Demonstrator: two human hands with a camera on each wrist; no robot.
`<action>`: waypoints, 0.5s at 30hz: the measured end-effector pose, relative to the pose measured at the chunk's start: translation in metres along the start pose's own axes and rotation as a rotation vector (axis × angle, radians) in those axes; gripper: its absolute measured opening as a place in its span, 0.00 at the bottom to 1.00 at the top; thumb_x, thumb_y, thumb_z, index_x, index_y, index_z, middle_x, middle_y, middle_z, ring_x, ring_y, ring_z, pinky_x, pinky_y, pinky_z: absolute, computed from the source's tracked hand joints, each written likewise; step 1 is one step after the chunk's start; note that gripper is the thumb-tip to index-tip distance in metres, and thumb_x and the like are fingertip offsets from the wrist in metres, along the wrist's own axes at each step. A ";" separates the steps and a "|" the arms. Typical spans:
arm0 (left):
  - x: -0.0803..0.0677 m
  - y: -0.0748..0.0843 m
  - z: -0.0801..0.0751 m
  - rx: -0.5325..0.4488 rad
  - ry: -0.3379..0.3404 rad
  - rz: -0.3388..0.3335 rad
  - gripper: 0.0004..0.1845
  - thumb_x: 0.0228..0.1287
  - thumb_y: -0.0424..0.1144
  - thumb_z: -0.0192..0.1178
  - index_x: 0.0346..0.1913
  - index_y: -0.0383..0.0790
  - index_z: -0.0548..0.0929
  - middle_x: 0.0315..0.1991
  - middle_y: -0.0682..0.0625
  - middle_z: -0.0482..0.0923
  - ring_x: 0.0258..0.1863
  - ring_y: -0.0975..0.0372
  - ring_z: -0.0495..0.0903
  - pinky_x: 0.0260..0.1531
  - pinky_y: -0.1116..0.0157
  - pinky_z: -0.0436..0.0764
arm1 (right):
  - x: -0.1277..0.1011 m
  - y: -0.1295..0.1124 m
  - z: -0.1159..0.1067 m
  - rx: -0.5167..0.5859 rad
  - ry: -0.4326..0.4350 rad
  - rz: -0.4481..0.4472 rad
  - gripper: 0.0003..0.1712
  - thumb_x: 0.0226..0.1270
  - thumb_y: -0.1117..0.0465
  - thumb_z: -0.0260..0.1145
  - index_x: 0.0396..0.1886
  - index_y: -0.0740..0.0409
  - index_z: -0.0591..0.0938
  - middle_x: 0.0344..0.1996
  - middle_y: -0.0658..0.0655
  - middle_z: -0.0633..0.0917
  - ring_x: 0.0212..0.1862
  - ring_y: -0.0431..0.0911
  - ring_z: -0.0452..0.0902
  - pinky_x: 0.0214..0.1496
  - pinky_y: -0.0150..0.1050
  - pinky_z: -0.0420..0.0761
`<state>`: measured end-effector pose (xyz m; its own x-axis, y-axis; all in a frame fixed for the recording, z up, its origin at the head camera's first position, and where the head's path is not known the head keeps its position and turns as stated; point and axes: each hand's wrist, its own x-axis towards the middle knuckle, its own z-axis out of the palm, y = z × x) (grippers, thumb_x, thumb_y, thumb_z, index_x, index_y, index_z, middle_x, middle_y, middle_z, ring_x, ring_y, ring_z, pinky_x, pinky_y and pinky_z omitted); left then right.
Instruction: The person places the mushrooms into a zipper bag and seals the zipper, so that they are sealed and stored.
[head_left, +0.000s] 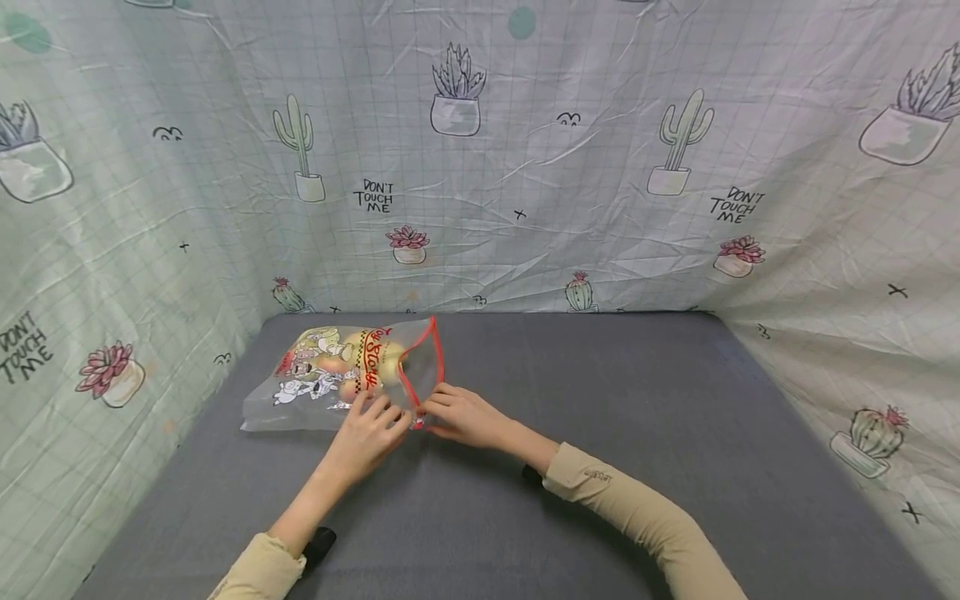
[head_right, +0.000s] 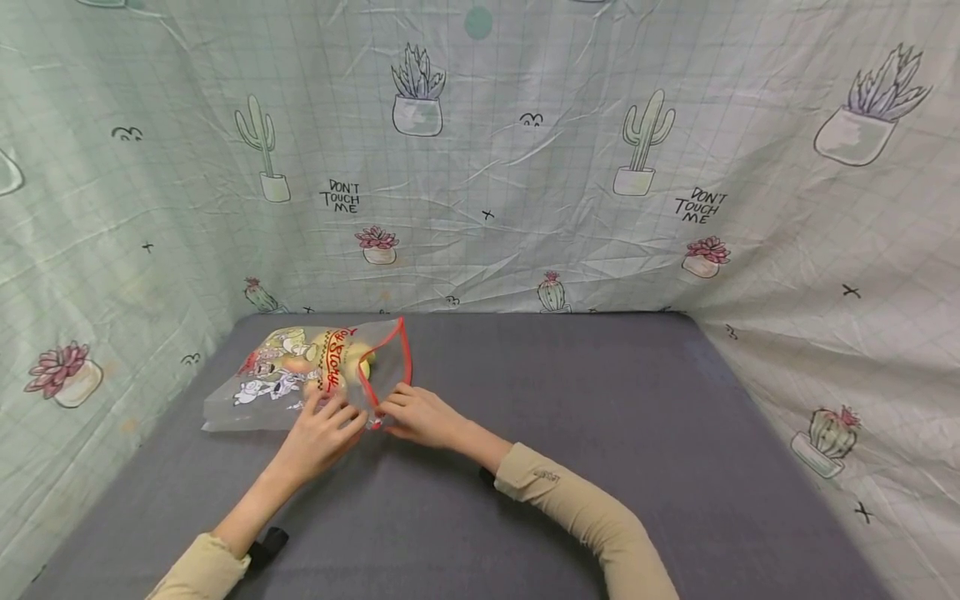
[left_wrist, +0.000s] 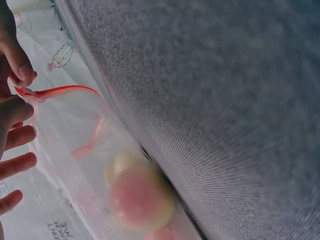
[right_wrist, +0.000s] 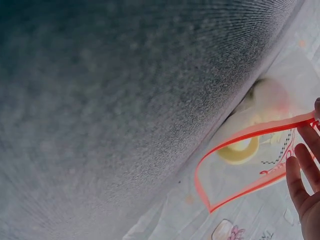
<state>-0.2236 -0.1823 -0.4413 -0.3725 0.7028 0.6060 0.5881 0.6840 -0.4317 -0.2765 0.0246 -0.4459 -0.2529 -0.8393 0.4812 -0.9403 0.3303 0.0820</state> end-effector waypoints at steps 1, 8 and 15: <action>0.000 0.000 0.000 -0.002 0.000 0.000 0.10 0.60 0.42 0.47 0.32 0.43 0.78 0.26 0.51 0.76 0.32 0.57 0.73 0.40 0.52 0.71 | 0.001 0.000 0.001 0.002 0.011 -0.005 0.12 0.56 0.56 0.64 0.41 0.50 0.79 0.36 0.45 0.81 0.41 0.38 0.71 0.44 0.28 0.72; 0.002 0.005 0.004 -0.014 0.007 0.006 0.12 0.56 0.40 0.41 0.30 0.42 0.77 0.23 0.51 0.73 0.28 0.56 0.72 0.37 0.53 0.71 | 0.003 0.000 0.004 -0.018 0.057 -0.015 0.08 0.56 0.57 0.63 0.37 0.49 0.81 0.33 0.44 0.81 0.38 0.36 0.70 0.41 0.26 0.71; 0.006 0.010 0.004 -0.020 -0.032 0.012 0.06 0.48 0.40 0.54 0.27 0.41 0.77 0.24 0.50 0.75 0.28 0.56 0.72 0.37 0.53 0.71 | 0.005 0.000 0.006 -0.057 0.092 -0.037 0.07 0.55 0.56 0.65 0.35 0.48 0.81 0.31 0.45 0.80 0.37 0.37 0.71 0.41 0.27 0.71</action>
<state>-0.2228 -0.1703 -0.4451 -0.3876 0.7174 0.5789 0.6073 0.6712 -0.4251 -0.2787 0.0178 -0.4487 -0.1933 -0.8090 0.5551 -0.9334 0.3259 0.1499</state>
